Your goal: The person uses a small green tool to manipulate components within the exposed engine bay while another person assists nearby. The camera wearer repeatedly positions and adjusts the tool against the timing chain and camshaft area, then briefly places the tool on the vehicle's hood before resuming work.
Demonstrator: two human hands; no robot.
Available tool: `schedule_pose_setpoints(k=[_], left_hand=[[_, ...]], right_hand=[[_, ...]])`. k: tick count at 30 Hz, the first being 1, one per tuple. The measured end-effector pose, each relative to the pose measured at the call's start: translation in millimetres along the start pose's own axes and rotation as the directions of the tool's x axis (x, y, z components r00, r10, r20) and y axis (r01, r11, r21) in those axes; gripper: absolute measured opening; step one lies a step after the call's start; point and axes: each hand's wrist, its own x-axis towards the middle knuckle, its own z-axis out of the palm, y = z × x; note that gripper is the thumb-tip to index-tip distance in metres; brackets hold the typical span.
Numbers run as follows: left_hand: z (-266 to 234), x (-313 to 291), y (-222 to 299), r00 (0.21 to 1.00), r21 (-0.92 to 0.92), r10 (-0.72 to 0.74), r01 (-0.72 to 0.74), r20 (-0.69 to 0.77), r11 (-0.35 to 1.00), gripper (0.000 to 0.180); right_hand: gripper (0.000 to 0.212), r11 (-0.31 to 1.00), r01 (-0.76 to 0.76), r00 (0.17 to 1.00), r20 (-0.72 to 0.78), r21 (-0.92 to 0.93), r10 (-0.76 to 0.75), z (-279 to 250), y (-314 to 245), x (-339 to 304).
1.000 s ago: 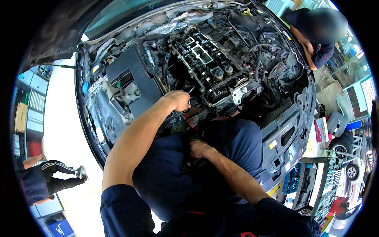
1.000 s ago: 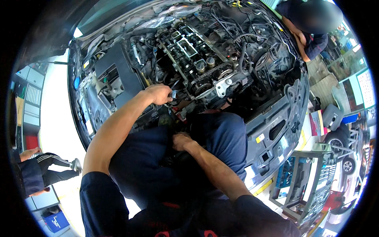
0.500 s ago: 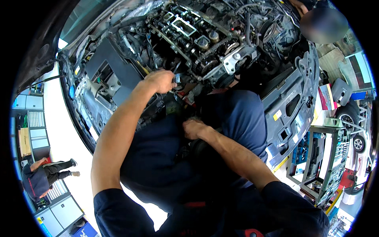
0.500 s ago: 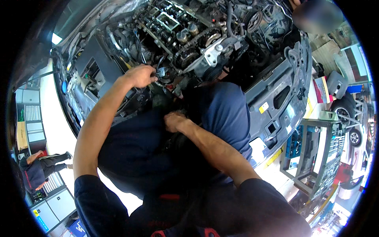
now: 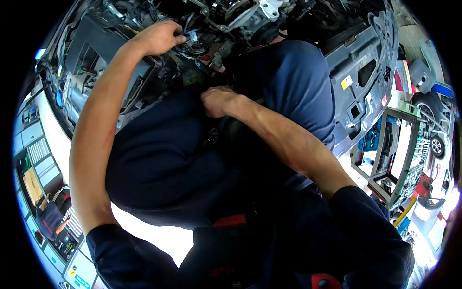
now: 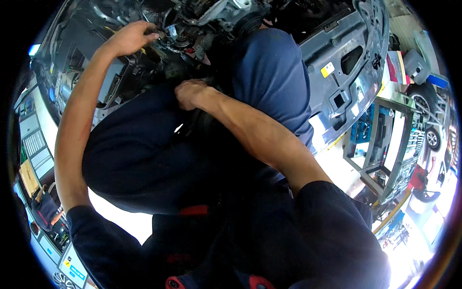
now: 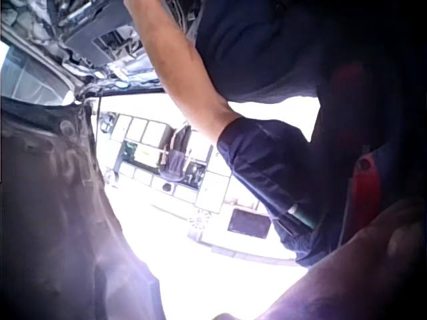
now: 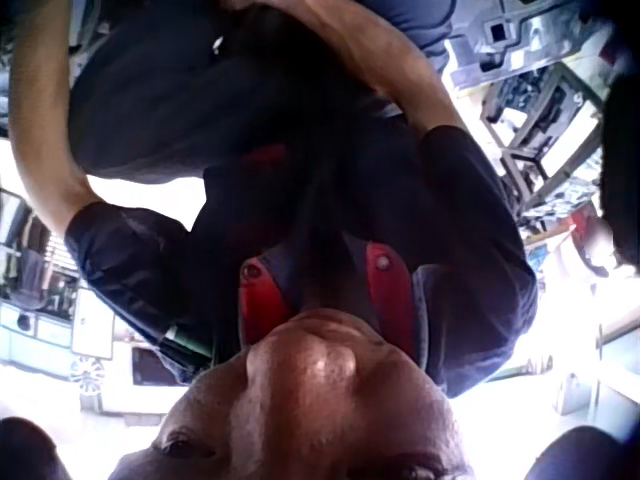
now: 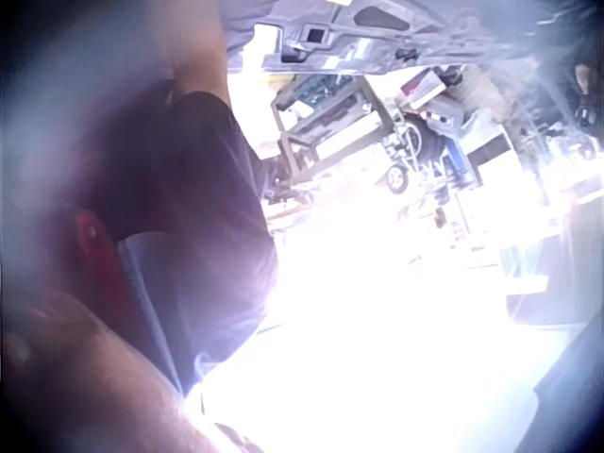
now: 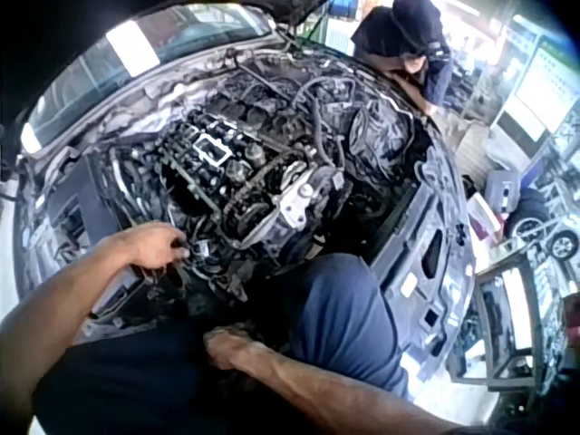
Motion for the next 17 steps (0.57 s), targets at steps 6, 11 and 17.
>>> schedule_pose_setpoints(k=[6,11,17], left_hand=[[5.7,3.4,-8.8,0.998,0.027,0.046,-0.045,-0.035,0.999,0.053],[1.5,1.2,-3.6,0.999,0.013,0.043,-0.043,-0.006,0.999,0.054],[5.3,1.5,-8.2,1.0,-0.024,0.021,-0.022,-0.021,0.999,0.052]], right_hand=[[0.023,0.999,0.035,0.997,-0.068,0.016,-0.034,13.7,7.2,11.6],[0.026,1.0,-0.023,0.999,-0.03,0.022,0.023,10.1,4.3,11.7],[0.036,0.999,-0.028,0.999,0.046,0.035,0.027,3.7,0.1,9.4]])
